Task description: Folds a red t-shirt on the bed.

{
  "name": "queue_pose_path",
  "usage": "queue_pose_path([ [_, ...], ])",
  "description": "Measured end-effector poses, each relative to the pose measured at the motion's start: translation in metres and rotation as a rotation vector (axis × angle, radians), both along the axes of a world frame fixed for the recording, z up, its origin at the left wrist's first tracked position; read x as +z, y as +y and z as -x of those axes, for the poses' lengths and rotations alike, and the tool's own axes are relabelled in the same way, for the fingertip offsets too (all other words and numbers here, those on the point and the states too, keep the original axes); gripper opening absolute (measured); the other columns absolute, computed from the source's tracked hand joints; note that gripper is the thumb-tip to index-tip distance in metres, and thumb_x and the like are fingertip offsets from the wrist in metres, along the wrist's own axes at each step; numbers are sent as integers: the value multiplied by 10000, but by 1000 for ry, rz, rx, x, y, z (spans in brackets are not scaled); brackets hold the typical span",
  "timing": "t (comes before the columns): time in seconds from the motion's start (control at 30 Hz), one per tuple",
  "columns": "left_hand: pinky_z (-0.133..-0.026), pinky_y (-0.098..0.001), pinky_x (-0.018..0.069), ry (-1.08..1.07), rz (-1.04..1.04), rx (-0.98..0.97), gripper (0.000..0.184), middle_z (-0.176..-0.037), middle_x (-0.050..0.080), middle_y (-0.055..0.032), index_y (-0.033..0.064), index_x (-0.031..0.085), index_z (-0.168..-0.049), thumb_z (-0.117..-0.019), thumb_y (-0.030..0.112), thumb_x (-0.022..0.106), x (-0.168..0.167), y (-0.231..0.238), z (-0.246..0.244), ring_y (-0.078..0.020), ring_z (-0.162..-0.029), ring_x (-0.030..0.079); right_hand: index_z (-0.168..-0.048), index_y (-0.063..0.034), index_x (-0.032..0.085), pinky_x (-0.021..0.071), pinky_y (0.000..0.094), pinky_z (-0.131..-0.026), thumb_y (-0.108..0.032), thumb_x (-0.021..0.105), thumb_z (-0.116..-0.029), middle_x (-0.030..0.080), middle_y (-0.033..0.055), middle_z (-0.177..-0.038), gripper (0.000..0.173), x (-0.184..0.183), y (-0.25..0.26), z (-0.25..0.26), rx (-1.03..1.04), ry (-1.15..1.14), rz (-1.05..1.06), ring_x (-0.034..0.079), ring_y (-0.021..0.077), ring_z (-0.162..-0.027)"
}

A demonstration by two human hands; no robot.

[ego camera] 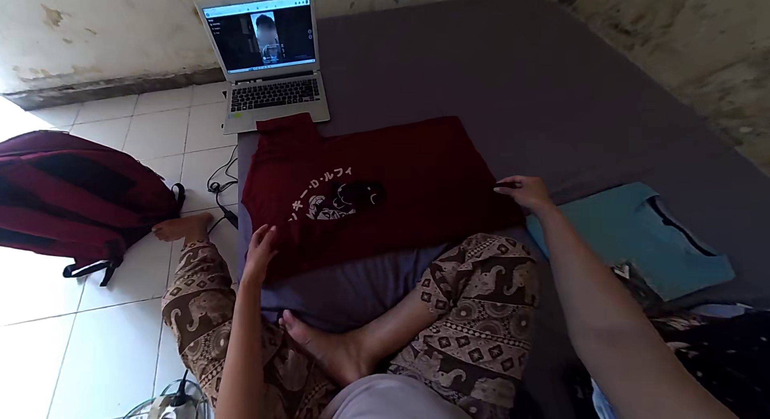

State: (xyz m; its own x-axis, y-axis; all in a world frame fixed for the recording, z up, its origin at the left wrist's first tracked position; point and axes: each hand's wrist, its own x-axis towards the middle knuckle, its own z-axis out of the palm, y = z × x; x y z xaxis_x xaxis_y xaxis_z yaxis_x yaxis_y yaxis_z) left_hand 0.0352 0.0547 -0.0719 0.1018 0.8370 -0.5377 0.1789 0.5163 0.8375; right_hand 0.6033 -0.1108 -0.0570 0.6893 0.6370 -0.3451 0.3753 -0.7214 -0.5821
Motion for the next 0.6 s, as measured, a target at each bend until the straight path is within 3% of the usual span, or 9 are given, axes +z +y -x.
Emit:
queue_pose_path([
  [0.1,-807,-400,539,77,-130,-94,525,-1305,575,-254,41,365,-1537,-1049,111,544,5,3,1,-252,-976,632,-1300,104,598,411,507,-1075,-58,684,-973,590,333,-1317,375,-6,-2,-11,-12,27,-16,563,399,-1238],
  [0.2,-705,-244,521,-96,-271,18,489,-1099,649,-90,78,362,-1534,-1058,73,474,14,16,-3,-56,-797,617,-1303,105,591,433,467,-1048,-58,676,-975,592,324,-1312,376,-6,-7,-14,-45,57,-102,570,358,-1207],
  [0.3,-987,-354,519,-188,-354,-30,610,-1506,501,-130,138,183,-1620,-1068,105,441,14,31,7,-170,-1188,631,-1328,104,566,424,449,-1046,-67,653,-990,562,328,-1337,389,-13,-14,-13,-61,74,-118,551,336,-1205],
  [0.33,-1024,-379,497,-114,-385,-33,606,-1529,478,-161,104,209,-1614,-1065,114,467,13,31,14,-212,-1241,606,-1345,110,549,409,460,-1059,-72,639,-1000,541,341,-1358,401,-14,-15,-12,-64,80,-115,534,350,-1227],
  [0.43,-994,-466,492,241,-393,35,441,-1358,592,-275,-70,437,-1458,-1059,105,507,-1,20,45,-339,-1177,627,-1379,110,513,395,486,-1058,-141,601,-1037,530,357,-1358,434,-19,-17,-8,-69,77,-106,525,375,-1226],
  [0.6,-980,-483,486,585,-316,-129,325,-1169,682,-267,-85,633,-1260,-1058,143,518,-8,-22,82,-348,-1074,663,-1427,118,453,346,551,-1100,-217,635,-1025,482,373,-1419,553,-9,-16,-4,-80,81,42,471,429,-1318],
])
